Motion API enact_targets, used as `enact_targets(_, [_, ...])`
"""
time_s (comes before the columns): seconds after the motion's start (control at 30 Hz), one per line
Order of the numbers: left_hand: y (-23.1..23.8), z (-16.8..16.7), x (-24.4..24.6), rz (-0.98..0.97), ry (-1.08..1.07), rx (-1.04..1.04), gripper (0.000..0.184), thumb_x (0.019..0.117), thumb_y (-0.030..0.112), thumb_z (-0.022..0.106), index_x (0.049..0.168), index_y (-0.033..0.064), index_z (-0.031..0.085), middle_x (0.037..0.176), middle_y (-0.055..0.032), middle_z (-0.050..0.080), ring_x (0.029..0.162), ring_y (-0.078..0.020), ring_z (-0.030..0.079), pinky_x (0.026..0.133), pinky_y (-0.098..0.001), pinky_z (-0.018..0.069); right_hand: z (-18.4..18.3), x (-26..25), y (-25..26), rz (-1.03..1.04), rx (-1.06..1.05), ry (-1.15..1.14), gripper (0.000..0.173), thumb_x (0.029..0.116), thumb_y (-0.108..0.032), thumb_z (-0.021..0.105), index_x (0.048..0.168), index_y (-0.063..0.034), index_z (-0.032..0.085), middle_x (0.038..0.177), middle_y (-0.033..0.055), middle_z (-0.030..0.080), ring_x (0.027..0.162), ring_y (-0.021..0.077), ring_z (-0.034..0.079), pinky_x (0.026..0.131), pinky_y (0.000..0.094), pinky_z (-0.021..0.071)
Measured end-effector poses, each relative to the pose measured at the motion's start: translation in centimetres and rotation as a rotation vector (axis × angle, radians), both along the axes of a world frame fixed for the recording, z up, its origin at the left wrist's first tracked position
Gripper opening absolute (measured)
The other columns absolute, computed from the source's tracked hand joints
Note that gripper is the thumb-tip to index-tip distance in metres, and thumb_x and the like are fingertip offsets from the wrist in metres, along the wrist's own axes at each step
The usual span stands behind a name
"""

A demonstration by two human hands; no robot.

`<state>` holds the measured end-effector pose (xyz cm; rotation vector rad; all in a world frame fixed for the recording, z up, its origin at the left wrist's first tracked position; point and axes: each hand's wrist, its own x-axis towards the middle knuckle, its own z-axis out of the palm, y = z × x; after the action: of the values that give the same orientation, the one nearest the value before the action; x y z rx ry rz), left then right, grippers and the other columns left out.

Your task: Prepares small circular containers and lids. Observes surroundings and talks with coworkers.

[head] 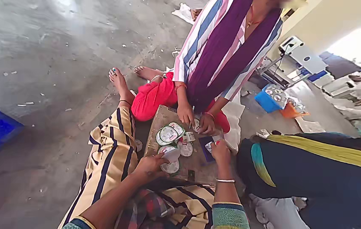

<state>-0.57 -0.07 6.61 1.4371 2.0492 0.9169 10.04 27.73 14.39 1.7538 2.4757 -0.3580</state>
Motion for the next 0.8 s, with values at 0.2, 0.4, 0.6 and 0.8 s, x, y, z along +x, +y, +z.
enact_targets(0.2, [0.0,-0.2,-0.1,0.056,-0.043,0.079,0.031,0.1039,0.025,0.059,0.114,0.001,0.075,0.119,-0.0242,0.071,0.105,-0.0433,0.07,0.09,-0.062,0.0523,1.0,1.8,-0.9,0.03,0.013,0.171,0.048,0.1076,-0.026,0.051,0.142,0.0063,0.048,0.127,0.0326,0.062,0.12,0.0474,0.06,0.1,0.0625,0.0449])
enact_targets(0.4, [0.1,0.0,0.1,0.18,-0.159,0.082,0.032,0.0942,0.029,0.073,0.103,-0.0009,0.078,0.103,-0.0231,0.074,0.102,-0.041,0.071,0.092,-0.0614,0.0511,1.8,4.2,-7.9,0.319,-0.089,0.496,0.03,0.102,-0.013,0.055,0.12,0.011,0.058,0.097,0.0236,0.065,0.088,0.0324,0.064,0.08,0.0525,0.0494])
enact_targets(0.6, [0.3,0.4,-0.1,0.24,-0.241,0.009,0.039,0.097,0.033,0.07,0.11,-0.0036,0.073,0.106,-0.0248,0.072,0.104,-0.0413,0.068,0.095,-0.0606,0.0491,2.3,4.3,-11.4,0.54,-0.155,0.482,0.028,0.0992,-0.015,0.056,0.114,0.008,0.06,0.089,0.0177,0.065,0.078,0.0277,0.063,0.07,0.0482,0.051])
enact_targets(0.8, [0.1,-0.3,-0.1,0.268,-0.217,0.085,0.038,0.1048,0.021,0.056,0.13,-0.0077,0.056,0.099,-0.0274,0.07,0.094,-0.0446,0.07,0.088,-0.06,0.0527,1.5,2.1,-13.8,0.669,-0.137,0.246,0.032,0.1018,-0.025,0.057,0.118,0.0016,0.062,0.083,0.0178,0.069,0.077,0.0371,0.069,0.069,0.0565,0.0529])
